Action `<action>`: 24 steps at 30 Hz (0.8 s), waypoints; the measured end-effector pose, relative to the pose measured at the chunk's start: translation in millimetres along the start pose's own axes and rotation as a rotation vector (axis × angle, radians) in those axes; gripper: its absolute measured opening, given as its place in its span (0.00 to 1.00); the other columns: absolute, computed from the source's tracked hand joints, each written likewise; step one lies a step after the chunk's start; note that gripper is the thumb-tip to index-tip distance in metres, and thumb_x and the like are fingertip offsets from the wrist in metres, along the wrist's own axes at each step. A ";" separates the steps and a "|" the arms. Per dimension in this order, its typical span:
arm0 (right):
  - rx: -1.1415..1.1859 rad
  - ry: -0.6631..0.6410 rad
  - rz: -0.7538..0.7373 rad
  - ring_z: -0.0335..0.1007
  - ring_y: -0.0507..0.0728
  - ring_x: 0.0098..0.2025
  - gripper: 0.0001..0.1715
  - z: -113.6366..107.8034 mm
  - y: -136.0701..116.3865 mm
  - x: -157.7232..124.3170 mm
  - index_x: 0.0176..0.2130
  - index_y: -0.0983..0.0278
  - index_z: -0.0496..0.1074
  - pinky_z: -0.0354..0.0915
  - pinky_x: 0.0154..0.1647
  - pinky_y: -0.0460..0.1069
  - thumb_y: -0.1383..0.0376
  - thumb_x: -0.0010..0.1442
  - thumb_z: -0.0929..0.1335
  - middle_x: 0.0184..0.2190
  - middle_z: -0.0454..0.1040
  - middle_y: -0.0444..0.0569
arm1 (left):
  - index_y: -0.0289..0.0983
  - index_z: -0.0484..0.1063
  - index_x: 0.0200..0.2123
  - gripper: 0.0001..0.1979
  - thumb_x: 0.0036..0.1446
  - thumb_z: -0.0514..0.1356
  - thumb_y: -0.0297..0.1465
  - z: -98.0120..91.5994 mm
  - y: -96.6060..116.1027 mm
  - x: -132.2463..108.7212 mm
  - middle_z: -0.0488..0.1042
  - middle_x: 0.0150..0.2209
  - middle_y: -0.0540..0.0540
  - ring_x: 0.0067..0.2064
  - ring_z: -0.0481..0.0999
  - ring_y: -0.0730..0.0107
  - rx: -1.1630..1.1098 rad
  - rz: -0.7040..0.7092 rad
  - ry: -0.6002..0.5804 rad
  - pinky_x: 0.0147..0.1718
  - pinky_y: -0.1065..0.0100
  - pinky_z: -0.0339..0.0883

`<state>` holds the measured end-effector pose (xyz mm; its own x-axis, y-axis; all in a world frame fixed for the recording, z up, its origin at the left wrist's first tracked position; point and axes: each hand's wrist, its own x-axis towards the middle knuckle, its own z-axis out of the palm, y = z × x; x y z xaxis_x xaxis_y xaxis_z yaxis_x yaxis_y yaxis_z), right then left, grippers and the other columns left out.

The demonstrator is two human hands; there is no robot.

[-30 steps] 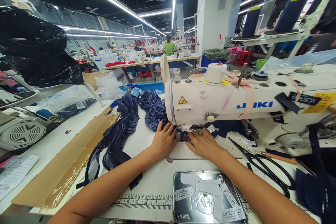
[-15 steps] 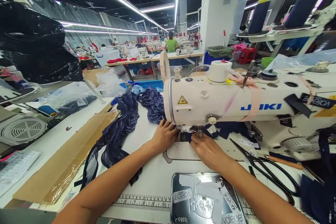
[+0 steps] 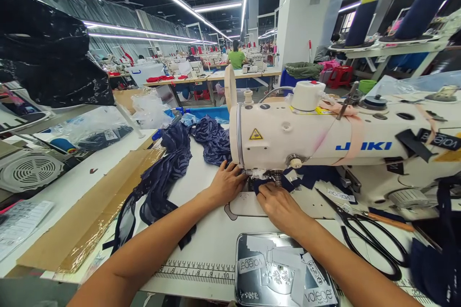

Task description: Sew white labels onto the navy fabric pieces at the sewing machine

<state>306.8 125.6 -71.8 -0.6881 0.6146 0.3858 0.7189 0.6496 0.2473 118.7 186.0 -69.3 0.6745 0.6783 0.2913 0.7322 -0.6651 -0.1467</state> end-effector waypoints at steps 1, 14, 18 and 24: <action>-0.005 0.004 0.008 0.65 0.56 0.30 0.14 0.6 -0.8 0.1 0.24 0.66 0.67 0.63 0.33 0.49 0.82 0.48 0.61 0.26 0.68 0.49 | 0.42 0.69 0.46 0.14 0.58 0.50 0.31 0.0 0.1 0.1 0.66 0.51 0.42 0.53 0.62 0.55 -0.003 -0.002 -0.005 0.50 0.46 0.54; -0.085 0.083 0.027 0.63 0.56 0.29 0.14 12.0 -10.5 5.2 0.23 0.67 0.68 0.63 0.37 0.50 0.82 0.49 0.60 0.26 0.67 0.52 | 0.41 0.67 0.48 0.15 0.59 0.49 0.32 8.5 -5.3 8.6 0.64 0.55 0.41 0.59 0.55 0.52 -0.021 -0.008 -0.019 0.50 0.42 0.54; -0.096 0.079 0.026 0.64 0.57 0.29 0.14 14.8 -11.5 7.1 0.24 0.67 0.67 0.63 0.38 0.51 0.82 0.49 0.61 0.26 0.68 0.52 | 0.41 0.67 0.48 0.15 0.58 0.50 0.32 11.6 -5.3 10.6 0.63 0.55 0.41 0.59 0.55 0.52 -0.013 -0.011 -0.009 0.50 0.43 0.54; -0.077 0.041 0.059 0.66 0.57 0.32 0.13 15.2 -3.6 4.3 0.26 0.66 0.67 0.64 0.35 0.50 0.81 0.50 0.61 0.29 0.70 0.52 | 0.40 0.66 0.48 0.16 0.58 0.50 0.31 12.2 -4.8 10.7 0.63 0.55 0.40 0.59 0.56 0.54 0.010 -0.033 -0.002 0.49 0.44 0.54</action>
<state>299.8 132.7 -84.6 -0.6412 0.6308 0.4369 0.7643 0.5757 0.2905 123.5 200.3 -77.0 0.6499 0.7008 0.2940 0.7553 -0.6388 -0.1468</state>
